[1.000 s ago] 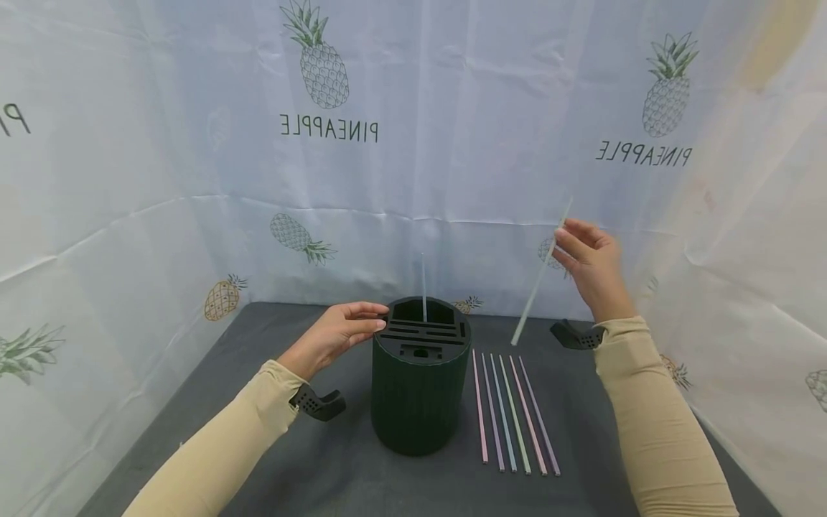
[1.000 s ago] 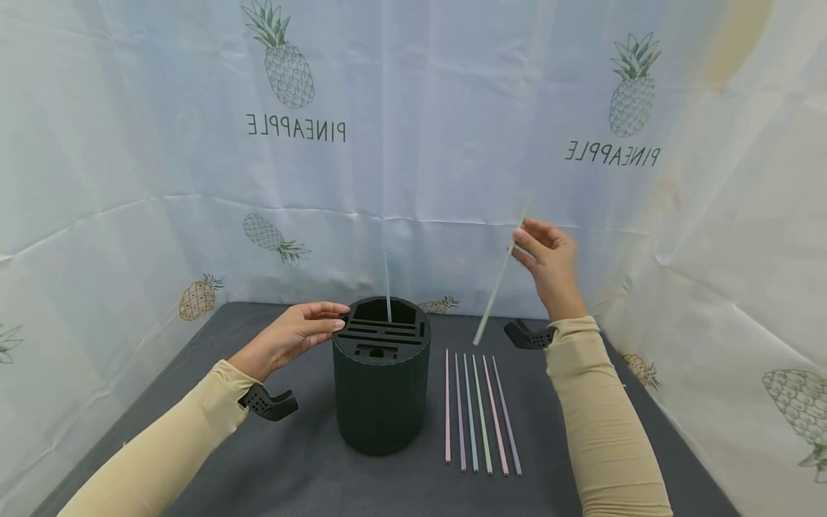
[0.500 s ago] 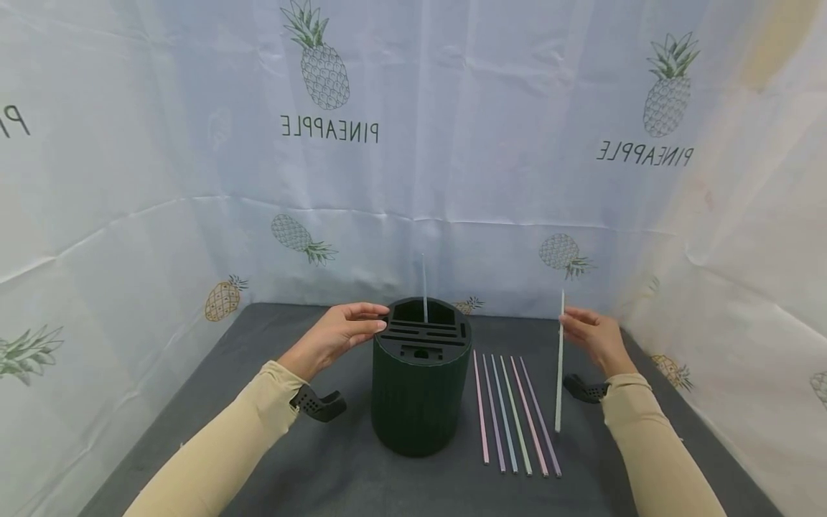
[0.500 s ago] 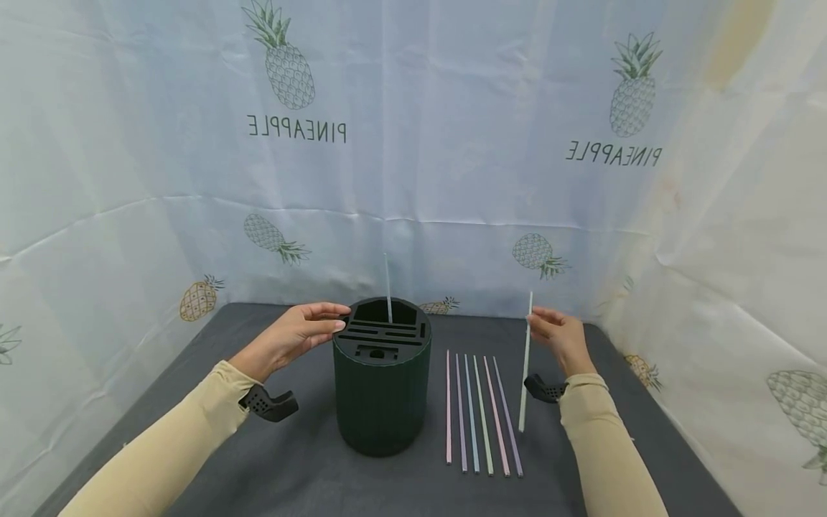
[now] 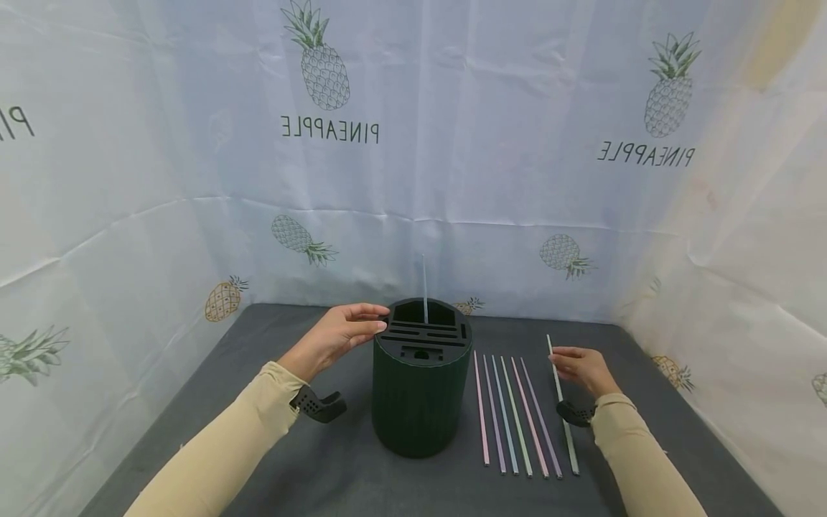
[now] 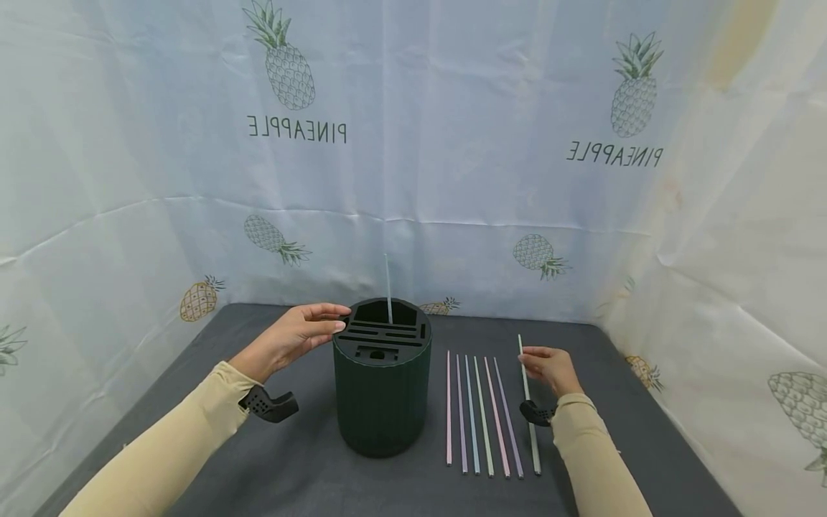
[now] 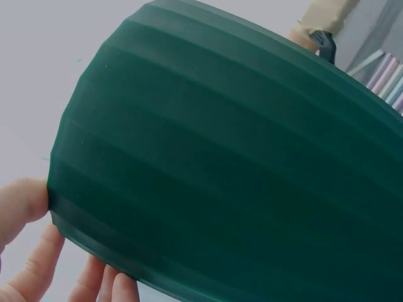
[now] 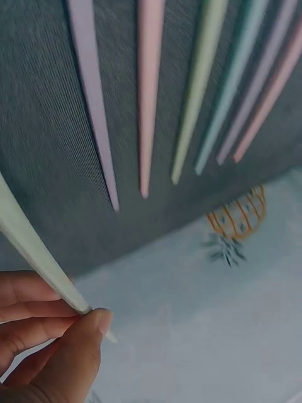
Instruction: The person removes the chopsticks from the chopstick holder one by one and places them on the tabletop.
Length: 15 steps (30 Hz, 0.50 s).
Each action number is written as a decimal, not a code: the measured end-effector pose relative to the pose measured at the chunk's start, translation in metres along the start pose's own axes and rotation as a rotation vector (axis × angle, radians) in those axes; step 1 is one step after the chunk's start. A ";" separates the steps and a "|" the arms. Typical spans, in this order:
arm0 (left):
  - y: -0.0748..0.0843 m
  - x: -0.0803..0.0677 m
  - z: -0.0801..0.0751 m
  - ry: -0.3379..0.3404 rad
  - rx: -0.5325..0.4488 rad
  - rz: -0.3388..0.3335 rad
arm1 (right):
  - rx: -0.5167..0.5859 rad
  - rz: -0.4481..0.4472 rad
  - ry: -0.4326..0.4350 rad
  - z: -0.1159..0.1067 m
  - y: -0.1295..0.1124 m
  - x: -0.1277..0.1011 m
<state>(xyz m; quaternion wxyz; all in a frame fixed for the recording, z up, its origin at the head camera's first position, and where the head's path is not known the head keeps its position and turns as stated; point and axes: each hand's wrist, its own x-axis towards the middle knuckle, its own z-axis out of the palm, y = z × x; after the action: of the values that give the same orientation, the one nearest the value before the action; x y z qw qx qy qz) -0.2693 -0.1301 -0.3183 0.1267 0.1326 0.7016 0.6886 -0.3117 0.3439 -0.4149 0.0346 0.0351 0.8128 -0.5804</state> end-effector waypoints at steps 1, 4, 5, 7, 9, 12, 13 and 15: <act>0.000 0.000 0.000 0.001 0.001 -0.001 | -0.009 0.009 0.002 0.002 0.003 0.001; 0.000 0.000 0.000 0.003 0.002 -0.005 | -0.005 0.028 -0.010 0.009 0.010 0.004; 0.000 0.000 0.000 0.005 0.005 -0.006 | 0.002 0.038 -0.011 0.011 0.013 0.005; 0.000 0.000 -0.001 0.006 0.005 -0.008 | 0.013 0.060 -0.007 0.015 0.017 0.007; 0.001 0.000 -0.001 0.007 0.004 -0.010 | 0.008 0.069 -0.007 0.018 0.021 0.009; 0.001 0.000 0.000 0.008 0.007 -0.014 | -0.018 0.083 0.011 0.022 0.026 0.011; 0.001 0.000 0.000 0.007 0.006 -0.014 | -0.025 0.082 0.014 0.023 0.026 0.012; 0.001 0.001 0.000 0.005 0.007 -0.014 | -0.037 0.080 0.027 0.024 0.027 0.012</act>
<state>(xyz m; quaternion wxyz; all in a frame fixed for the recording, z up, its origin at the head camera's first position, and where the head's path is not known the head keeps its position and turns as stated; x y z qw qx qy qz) -0.2702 -0.1300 -0.3175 0.1295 0.1264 0.7051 0.6856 -0.3211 0.3297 -0.4492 0.0474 0.0746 0.8217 -0.5630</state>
